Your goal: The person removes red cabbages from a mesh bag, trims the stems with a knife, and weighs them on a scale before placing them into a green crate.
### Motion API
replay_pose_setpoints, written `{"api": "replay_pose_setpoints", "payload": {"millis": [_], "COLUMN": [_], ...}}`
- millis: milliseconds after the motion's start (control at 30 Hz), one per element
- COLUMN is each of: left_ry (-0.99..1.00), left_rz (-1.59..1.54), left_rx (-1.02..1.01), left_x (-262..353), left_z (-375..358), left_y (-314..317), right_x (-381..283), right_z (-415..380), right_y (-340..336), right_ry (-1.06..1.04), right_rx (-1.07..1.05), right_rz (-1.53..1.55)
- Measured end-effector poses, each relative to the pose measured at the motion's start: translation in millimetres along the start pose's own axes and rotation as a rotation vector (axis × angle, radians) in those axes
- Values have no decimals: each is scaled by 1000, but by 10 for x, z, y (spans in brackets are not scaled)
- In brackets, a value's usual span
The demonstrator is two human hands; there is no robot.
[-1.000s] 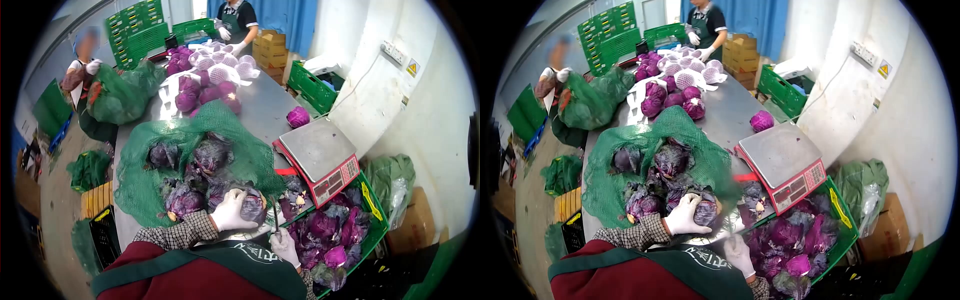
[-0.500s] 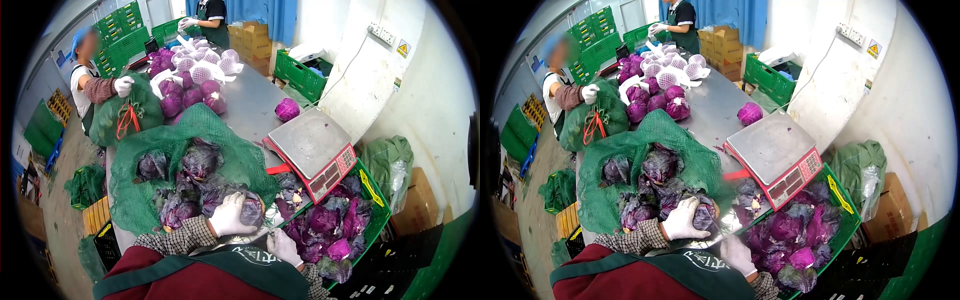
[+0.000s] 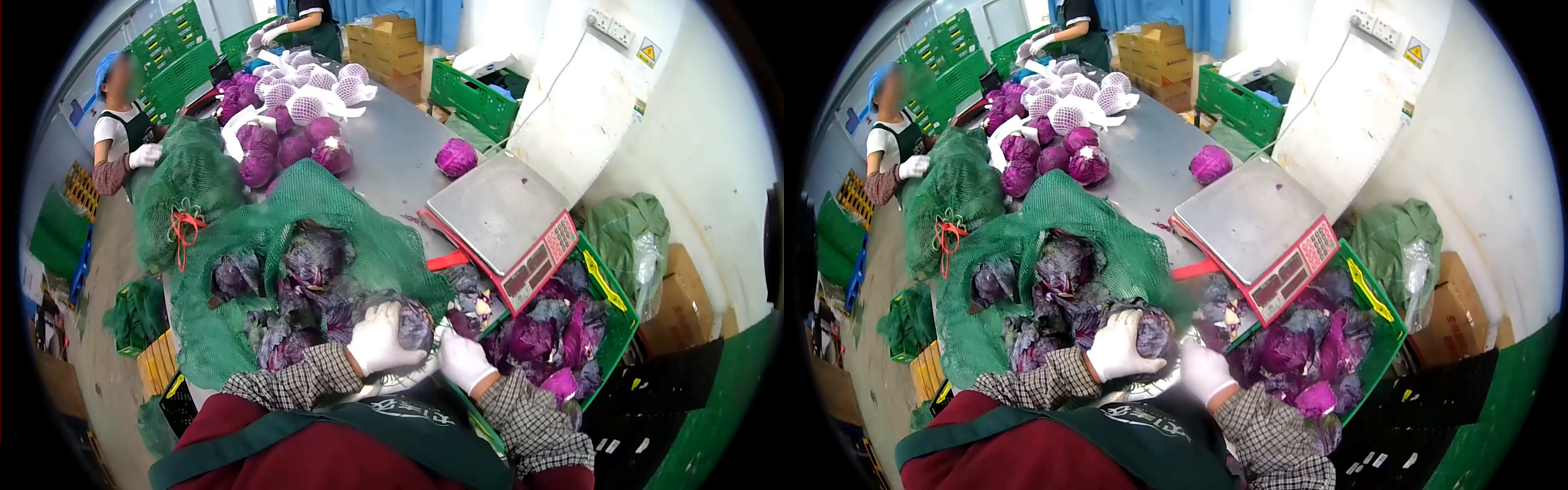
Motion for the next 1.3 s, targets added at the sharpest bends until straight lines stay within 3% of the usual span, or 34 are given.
{"api": "replay_pose_setpoints", "payload": {"millis": [100, 167, 200, 233, 300, 367, 433, 467, 500, 600, 800, 900, 1000, 1100, 1233, 1300], "left_ry": [-6, -65, 41, 110, 136, 172, 314, 364, 394, 413, 361, 356, 275, 419, 455, 448], "left_rz": [25, -17, -6, 187, 124, -24, -107, -161, -167, -197, -88, -81, -92, -167, -154, -161], "left_rx": [86, -19, -45, 85, 152, 218, 332, 373, 389, 366, 252, 143, 24, 228, 242, 223], "left_x": [-77, -21, 152, 267, 292, 108, -165, -272, -325, -402, -245, -284, -347, -151, 100, 44], "left_z": [-17, -60, -204, -363, -495, -589, -729, -827, -914, -1088, -926, -784, -738, -778, -596, -393], "left_y": [48, -18, -19, 114, 113, 42, 88, 123, 132, 160, -40, 77, 212, 19, 132, 167], "right_x": [5, -22, 35, 46, 39, 0, -235, -241, -340, -508, -736, -516, -147, -364, -384, -209], "right_z": [83, 125, 214, 213, 112, -131, -303, -291, -332, -354, -404, -574, -638, -716, -577, -599], "right_y": [-1, -6, 194, 180, 121, 33, 9, 200, 145, 63, -37, -264, -59, -412, -502, -486], "right_ry": [-31, -45, 38, 4, -14, 60, 16, -132, 87, -144, -217, -245, -22, -56, -212, -41], "right_rx": [110, 122, -6, -8, 6, 171, 266, 398, 192, 289, 265, 672, 588, 622, 775, 911], "right_rz": [-55, -148, -256, -279, -205, 110, 253, 339, 412, 523, 906, 637, 884, 800, 536, 1037]}}
Point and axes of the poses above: each hand's wrist, its own z-axis towards the middle knuckle, its own y-axis out of the palm, x = y × z, the point moved 7 cm from there along z, towards the middle knuckle, and after that the axes turned 8 degrees about -y, right-handed, at the moved point
